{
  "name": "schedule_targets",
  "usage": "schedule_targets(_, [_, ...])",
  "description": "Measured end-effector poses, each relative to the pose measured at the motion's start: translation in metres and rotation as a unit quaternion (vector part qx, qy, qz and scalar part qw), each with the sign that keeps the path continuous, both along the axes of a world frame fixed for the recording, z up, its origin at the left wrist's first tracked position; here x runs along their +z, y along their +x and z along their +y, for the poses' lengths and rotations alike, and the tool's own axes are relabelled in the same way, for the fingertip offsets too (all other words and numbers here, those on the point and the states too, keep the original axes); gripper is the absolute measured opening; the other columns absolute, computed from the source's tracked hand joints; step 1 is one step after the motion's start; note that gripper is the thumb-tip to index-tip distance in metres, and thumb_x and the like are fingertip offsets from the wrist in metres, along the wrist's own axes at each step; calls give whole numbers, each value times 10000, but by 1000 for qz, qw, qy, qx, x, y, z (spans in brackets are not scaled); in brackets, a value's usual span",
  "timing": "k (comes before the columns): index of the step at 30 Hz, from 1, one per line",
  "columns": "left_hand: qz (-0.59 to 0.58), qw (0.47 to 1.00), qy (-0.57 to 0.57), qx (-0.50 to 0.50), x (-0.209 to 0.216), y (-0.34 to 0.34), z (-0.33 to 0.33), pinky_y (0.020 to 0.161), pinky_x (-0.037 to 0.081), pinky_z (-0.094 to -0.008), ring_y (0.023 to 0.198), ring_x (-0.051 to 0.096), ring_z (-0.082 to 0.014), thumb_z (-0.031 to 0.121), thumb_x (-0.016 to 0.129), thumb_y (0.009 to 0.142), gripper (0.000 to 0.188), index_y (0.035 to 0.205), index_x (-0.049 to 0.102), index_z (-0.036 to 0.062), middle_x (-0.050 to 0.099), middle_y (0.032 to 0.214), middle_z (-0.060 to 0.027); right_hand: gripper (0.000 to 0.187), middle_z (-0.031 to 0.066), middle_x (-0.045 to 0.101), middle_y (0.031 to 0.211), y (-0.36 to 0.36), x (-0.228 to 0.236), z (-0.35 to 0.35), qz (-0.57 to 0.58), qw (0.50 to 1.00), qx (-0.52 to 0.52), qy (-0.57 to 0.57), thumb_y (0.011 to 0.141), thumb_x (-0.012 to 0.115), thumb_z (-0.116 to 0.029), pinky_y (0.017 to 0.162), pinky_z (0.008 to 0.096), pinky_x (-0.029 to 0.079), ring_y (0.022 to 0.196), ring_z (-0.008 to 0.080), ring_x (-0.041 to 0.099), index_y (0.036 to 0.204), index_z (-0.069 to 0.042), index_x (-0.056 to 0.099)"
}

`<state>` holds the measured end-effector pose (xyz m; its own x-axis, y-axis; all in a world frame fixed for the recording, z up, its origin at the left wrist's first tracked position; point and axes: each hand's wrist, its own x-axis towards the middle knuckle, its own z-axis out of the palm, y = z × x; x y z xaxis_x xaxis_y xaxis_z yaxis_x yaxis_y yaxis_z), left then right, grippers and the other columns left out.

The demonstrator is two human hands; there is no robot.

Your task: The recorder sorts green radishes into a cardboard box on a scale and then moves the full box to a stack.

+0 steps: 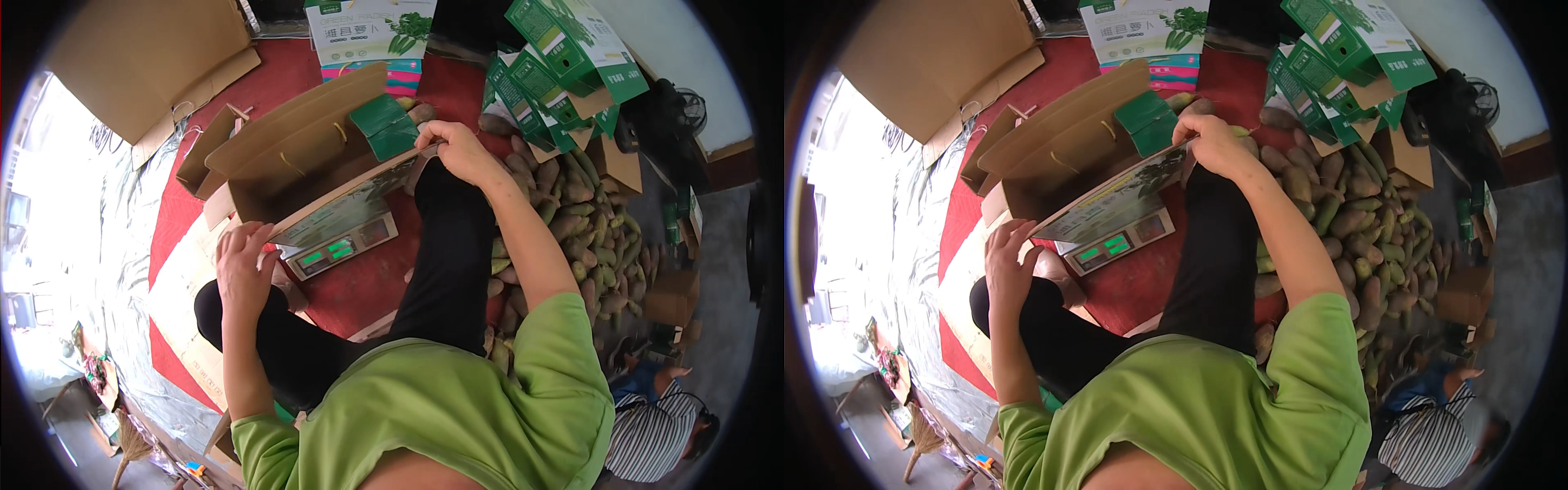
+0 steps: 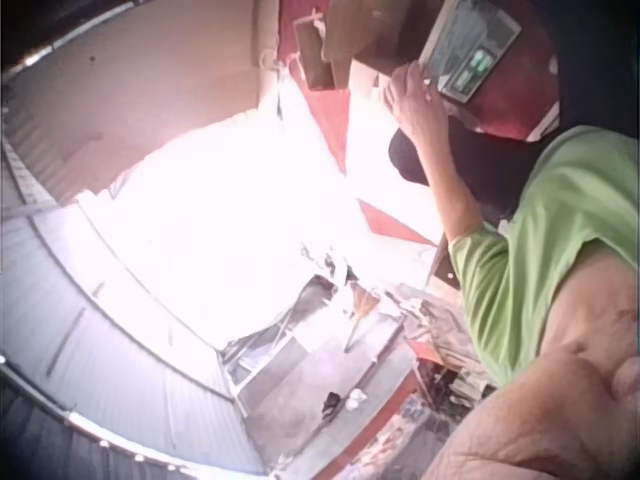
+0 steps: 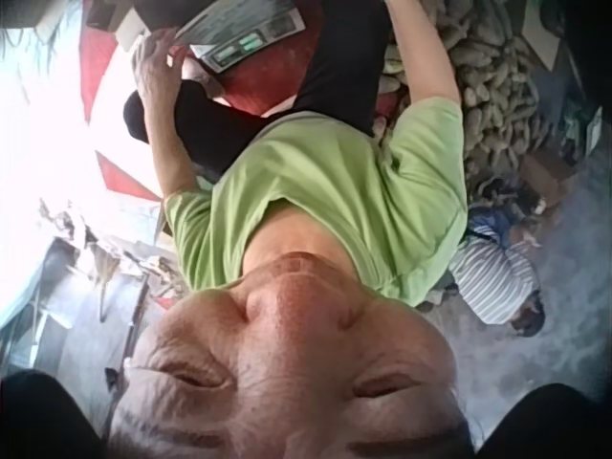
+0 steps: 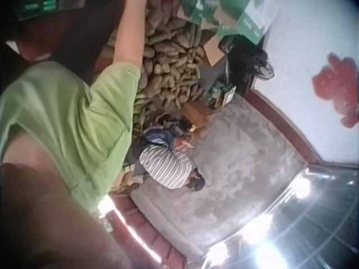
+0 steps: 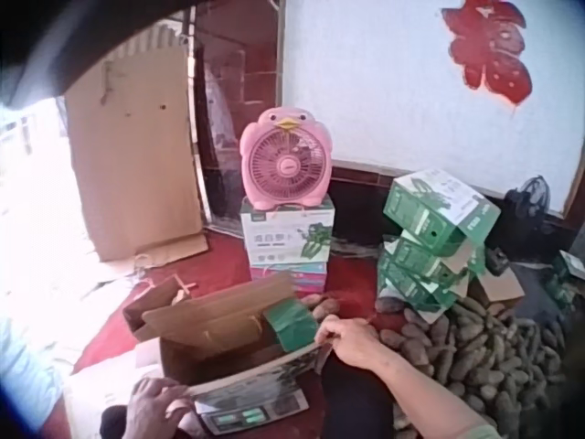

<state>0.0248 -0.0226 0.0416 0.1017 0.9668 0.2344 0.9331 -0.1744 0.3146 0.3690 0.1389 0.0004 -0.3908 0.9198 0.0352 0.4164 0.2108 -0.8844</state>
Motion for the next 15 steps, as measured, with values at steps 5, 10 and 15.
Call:
schedule_targets(5, [1,998,-63,19,-10,1,15,846,468,-395,940,607,-264,102,611,807,226,1024,675,98,640,985,-62,353,75,642,944,-9,33,-2,-84,994,34,-58,732,358,105,764,269,447,906,140,576,930,13,635])
schedule_targets(10, [41,998,-39,40,-25,-9,21,755,508,-376,875,635,-246,108,570,826,190,974,688,122,657,923,-48,301,24,641,1039,-5,23,14,59,983,-58,-163,800,435,-27,839,327,474,1024,135,575,1018,-59,640])
schedule_targets(15, [79,996,3,29,-33,-10,17,768,509,-369,885,637,-222,82,552,800,220,968,686,131,663,933,-28,336,32,594,1156,3,3,19,195,932,-173,-254,918,551,-271,843,415,492,1088,160,544,1199,-87,554])
